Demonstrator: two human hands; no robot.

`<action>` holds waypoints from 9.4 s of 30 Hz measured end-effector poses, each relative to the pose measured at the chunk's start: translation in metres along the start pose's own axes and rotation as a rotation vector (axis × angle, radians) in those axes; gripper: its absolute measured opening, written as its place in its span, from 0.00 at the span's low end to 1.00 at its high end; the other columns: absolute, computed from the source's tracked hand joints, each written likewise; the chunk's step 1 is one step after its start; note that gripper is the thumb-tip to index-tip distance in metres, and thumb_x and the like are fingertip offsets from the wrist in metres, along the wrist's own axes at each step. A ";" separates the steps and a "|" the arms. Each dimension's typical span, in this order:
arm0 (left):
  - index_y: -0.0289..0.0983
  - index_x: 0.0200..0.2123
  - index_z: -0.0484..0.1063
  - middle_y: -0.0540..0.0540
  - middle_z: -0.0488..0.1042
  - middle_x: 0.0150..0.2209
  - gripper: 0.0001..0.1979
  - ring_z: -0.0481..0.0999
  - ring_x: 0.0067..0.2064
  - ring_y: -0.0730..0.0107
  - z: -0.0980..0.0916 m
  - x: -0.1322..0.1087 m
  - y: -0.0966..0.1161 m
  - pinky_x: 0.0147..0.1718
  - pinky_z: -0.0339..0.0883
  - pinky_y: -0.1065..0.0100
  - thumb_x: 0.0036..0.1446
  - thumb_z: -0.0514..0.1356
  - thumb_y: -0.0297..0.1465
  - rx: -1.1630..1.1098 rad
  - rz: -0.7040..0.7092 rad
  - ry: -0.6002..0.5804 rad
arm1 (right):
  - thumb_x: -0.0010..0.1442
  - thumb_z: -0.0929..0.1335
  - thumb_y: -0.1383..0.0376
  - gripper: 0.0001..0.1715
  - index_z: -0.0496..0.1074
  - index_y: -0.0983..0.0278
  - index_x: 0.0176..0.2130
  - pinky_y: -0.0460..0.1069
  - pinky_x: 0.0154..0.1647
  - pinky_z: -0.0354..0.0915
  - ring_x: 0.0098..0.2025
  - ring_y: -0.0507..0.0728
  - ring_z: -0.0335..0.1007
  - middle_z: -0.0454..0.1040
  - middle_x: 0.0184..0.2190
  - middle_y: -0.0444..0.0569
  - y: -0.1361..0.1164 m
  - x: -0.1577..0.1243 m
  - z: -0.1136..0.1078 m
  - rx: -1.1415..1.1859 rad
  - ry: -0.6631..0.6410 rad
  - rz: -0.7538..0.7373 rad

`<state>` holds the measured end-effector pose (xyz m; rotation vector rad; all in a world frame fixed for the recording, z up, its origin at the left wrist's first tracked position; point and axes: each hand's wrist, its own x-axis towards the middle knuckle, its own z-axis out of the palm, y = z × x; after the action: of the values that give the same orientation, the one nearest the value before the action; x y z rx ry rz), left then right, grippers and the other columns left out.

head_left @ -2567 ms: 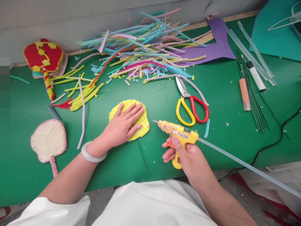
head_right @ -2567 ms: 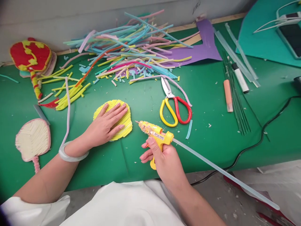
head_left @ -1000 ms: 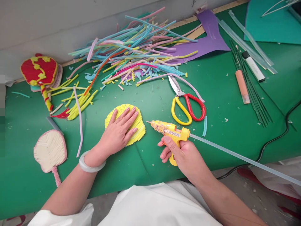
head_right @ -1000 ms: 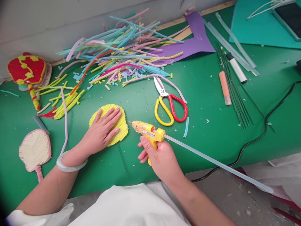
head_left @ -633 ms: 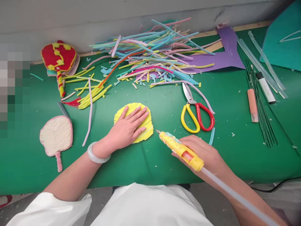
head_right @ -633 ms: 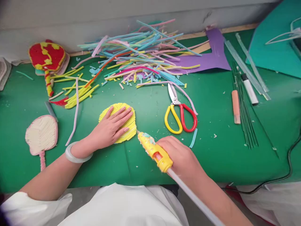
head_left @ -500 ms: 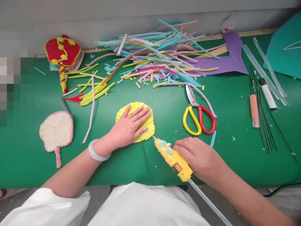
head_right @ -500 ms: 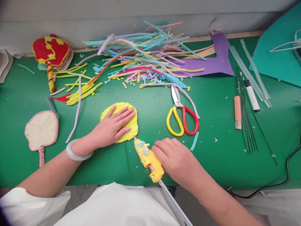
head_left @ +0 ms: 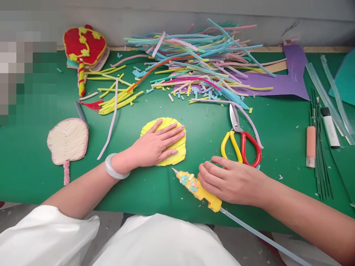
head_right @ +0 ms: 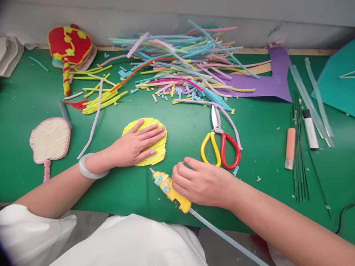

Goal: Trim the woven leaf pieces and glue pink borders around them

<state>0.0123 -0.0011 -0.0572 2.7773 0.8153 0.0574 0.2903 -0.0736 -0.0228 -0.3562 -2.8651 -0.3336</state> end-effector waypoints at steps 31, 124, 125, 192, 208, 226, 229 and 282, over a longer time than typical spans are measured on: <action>0.40 0.73 0.47 0.44 0.51 0.72 0.29 0.49 0.73 0.57 0.000 0.002 -0.004 0.71 0.31 0.46 0.74 0.45 0.42 -0.036 0.028 0.022 | 0.67 0.63 0.72 0.12 0.74 0.65 0.36 0.53 0.46 0.63 0.35 0.56 0.68 0.77 0.33 0.50 0.008 0.002 0.007 -0.066 0.007 -0.009; 0.42 0.74 0.41 0.46 0.50 0.73 0.29 0.48 0.74 0.59 -0.004 0.003 -0.003 0.71 0.30 0.47 0.74 0.43 0.41 0.024 0.034 -0.019 | 0.67 0.65 0.72 0.13 0.72 0.63 0.31 0.53 0.43 0.61 0.31 0.55 0.63 0.74 0.28 0.47 0.010 -0.019 0.004 -0.097 -0.008 0.059; 0.42 0.74 0.41 0.46 0.50 0.73 0.29 0.48 0.74 0.59 -0.004 0.003 -0.003 0.71 0.30 0.47 0.74 0.43 0.41 0.024 0.034 -0.019 | 0.67 0.65 0.73 0.13 0.72 0.63 0.31 0.53 0.43 0.61 0.31 0.55 0.63 0.74 0.28 0.47 0.010 -0.019 0.004 -0.098 -0.007 0.059; 0.45 0.74 0.37 0.45 0.51 0.73 0.31 0.50 0.73 0.55 -0.004 0.004 -0.004 0.71 0.33 0.47 0.74 0.44 0.41 0.018 0.022 -0.017 | 0.68 0.65 0.72 0.16 0.68 0.62 0.28 0.52 0.35 0.54 0.28 0.54 0.54 0.63 0.22 0.43 0.024 -0.030 0.006 -0.143 -0.019 0.135; 0.44 0.74 0.37 0.44 0.51 0.73 0.31 0.49 0.73 0.56 -0.005 0.004 -0.003 0.71 0.32 0.47 0.74 0.44 0.40 0.034 0.037 -0.013 | 0.66 0.66 0.73 0.15 0.68 0.63 0.27 0.52 0.33 0.52 0.28 0.55 0.55 0.64 0.22 0.44 0.028 -0.030 0.007 -0.145 -0.005 0.169; 0.43 0.74 0.39 0.44 0.52 0.72 0.30 0.50 0.73 0.56 -0.004 0.005 -0.003 0.71 0.33 0.47 0.74 0.43 0.40 0.042 0.038 -0.001 | 0.67 0.65 0.73 0.16 0.68 0.62 0.27 0.51 0.34 0.52 0.28 0.55 0.55 0.64 0.22 0.43 0.031 -0.028 0.011 -0.173 -0.006 0.186; 0.43 0.74 0.38 0.44 0.52 0.72 0.30 0.50 0.73 0.56 -0.004 0.004 -0.004 0.71 0.33 0.47 0.74 0.44 0.40 0.044 0.044 0.001 | 0.66 0.65 0.73 0.16 0.68 0.62 0.27 0.51 0.34 0.52 0.28 0.55 0.55 0.64 0.22 0.44 0.032 -0.029 0.010 -0.174 -0.001 0.185; 0.44 0.74 0.41 0.44 0.52 0.72 0.30 0.50 0.73 0.55 -0.005 0.005 -0.003 0.71 0.32 0.46 0.74 0.43 0.41 0.035 0.016 -0.029 | 0.65 0.62 0.76 0.16 0.70 0.64 0.28 0.51 0.35 0.50 0.32 0.58 0.55 0.65 0.25 0.48 0.038 -0.029 0.021 -0.075 -0.048 0.371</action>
<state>0.0142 0.0049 -0.0528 2.8108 0.7940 0.0060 0.3238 -0.0388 -0.0430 -0.9039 -2.7575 -0.3649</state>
